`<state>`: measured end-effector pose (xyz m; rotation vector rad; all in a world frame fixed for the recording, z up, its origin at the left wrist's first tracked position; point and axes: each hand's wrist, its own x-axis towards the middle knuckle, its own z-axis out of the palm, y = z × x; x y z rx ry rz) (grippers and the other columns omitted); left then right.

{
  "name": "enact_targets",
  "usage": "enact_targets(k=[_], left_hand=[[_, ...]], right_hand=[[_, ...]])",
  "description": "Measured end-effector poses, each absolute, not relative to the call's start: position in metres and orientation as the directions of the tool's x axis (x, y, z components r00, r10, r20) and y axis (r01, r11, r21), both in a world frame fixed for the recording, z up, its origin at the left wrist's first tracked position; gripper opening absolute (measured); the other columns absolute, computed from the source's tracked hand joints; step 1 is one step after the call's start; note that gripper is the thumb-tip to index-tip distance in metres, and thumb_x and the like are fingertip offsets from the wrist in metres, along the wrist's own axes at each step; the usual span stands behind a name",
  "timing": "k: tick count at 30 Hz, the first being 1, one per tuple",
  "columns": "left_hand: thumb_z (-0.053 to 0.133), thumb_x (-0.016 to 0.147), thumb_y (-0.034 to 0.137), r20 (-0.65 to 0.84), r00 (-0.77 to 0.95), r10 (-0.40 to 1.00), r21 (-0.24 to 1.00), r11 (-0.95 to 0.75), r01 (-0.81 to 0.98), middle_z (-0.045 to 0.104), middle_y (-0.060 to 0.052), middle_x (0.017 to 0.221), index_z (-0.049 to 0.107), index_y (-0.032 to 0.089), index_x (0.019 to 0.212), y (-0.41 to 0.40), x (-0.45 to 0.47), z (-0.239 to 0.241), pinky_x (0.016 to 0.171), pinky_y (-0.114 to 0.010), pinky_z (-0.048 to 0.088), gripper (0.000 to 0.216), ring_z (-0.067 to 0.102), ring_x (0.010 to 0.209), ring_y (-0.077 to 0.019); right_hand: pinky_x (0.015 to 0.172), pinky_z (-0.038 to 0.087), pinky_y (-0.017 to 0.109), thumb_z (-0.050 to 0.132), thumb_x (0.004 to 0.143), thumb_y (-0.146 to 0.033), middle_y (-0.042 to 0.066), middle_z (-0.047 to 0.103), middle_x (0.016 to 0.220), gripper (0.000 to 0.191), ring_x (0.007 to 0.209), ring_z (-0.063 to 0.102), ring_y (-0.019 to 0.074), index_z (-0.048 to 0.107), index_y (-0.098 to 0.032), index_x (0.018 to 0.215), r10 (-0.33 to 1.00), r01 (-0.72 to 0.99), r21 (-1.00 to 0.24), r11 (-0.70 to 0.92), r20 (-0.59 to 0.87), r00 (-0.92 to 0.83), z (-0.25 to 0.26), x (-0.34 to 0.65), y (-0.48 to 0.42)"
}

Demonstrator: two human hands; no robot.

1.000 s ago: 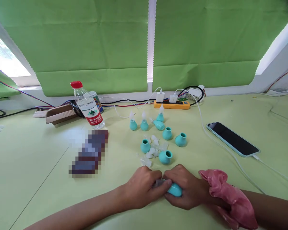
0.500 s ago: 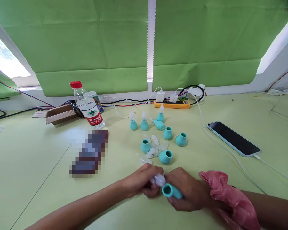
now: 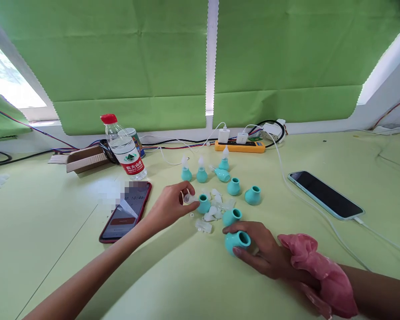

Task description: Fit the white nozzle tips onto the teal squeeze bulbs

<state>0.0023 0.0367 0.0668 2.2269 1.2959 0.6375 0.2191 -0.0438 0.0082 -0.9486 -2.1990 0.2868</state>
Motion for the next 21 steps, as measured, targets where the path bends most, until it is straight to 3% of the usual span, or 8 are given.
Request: enact_targets(k=[2, 5, 9, 15, 21], left_hand=[[0.055, 0.067, 0.029, 0.125, 0.477, 0.87, 0.481, -0.474, 0.738, 0.052, 0.002, 0.064, 0.053, 0.018, 0.079, 0.045, -0.002, 0.057, 0.049, -0.02, 0.033, 0.017, 0.045, 0.052, -0.0095], [0.052, 0.068, 0.026, 0.083, 0.492, 0.867, 0.39, -0.483, 0.784, 0.056, 0.0, 0.071, 0.054, 0.018, 0.085, 0.053, -0.006, 0.046, 0.053, -0.022, 0.037, 0.019, 0.05, 0.057, -0.0122], [0.048, 0.071, 0.025, 0.085, 0.508, 0.857, 0.333, -0.504, 0.797, 0.059, -0.004, 0.083, 0.057, 0.016, 0.09, 0.056, -0.007, 0.044, 0.061, -0.025, 0.04, 0.023, 0.053, 0.063, -0.0141], [0.051, 0.069, 0.026, 0.013, 0.53, 0.848, 0.295, -0.51, 0.808, 0.059, -0.006, 0.089, 0.053, 0.017, 0.103, 0.054, -0.006, 0.043, 0.062, -0.026, 0.042, 0.035, 0.056, 0.07, -0.0172], [0.047, 0.069, 0.017, 0.202, 0.586, 0.785, 0.286, -0.62, 0.731, 0.053, -0.007, 0.104, 0.047, 0.019, 0.11, 0.045, -0.001, 0.043, 0.083, -0.035, 0.04, 0.041, 0.049, 0.095, -0.0223]], right_hand=[[0.071, 0.045, 0.026, 0.046, 0.078, -0.03, 0.004, 0.063, 0.091, 0.023, 0.084, 0.059, 0.0162, 0.044, -0.021, 0.099, 0.716, 0.571, -0.445, 0.69, 0.536, -0.448, 0.007, 0.217, -0.044], [0.071, 0.046, 0.024, 0.05, 0.077, -0.03, 0.004, 0.063, 0.095, 0.025, 0.086, 0.059, 0.0152, 0.045, -0.021, 0.1, 0.694, 0.538, -0.45, 0.713, 0.559, -0.453, 0.006, 0.215, -0.042], [0.071, 0.047, 0.024, 0.048, 0.079, -0.031, 0.003, 0.063, 0.095, 0.023, 0.086, 0.059, 0.0148, 0.048, -0.022, 0.1, 0.716, 0.559, -0.459, 0.691, 0.545, -0.436, 0.009, 0.214, -0.041], [0.064, 0.046, 0.024, 0.052, 0.075, -0.034, 0.003, 0.064, 0.087, 0.027, 0.069, 0.06, 0.0123, 0.048, -0.021, 0.098, 0.703, 0.572, -0.429, 0.699, 0.561, -0.438, 0.011, 0.213, -0.043], [0.06, 0.044, 0.022, 0.053, 0.076, -0.03, 0.0, 0.062, 0.081, 0.025, 0.058, 0.057, 0.0088, 0.045, -0.021, 0.098, 0.699, 0.549, -0.446, 0.707, 0.557, -0.448, 0.01, 0.213, -0.044]])
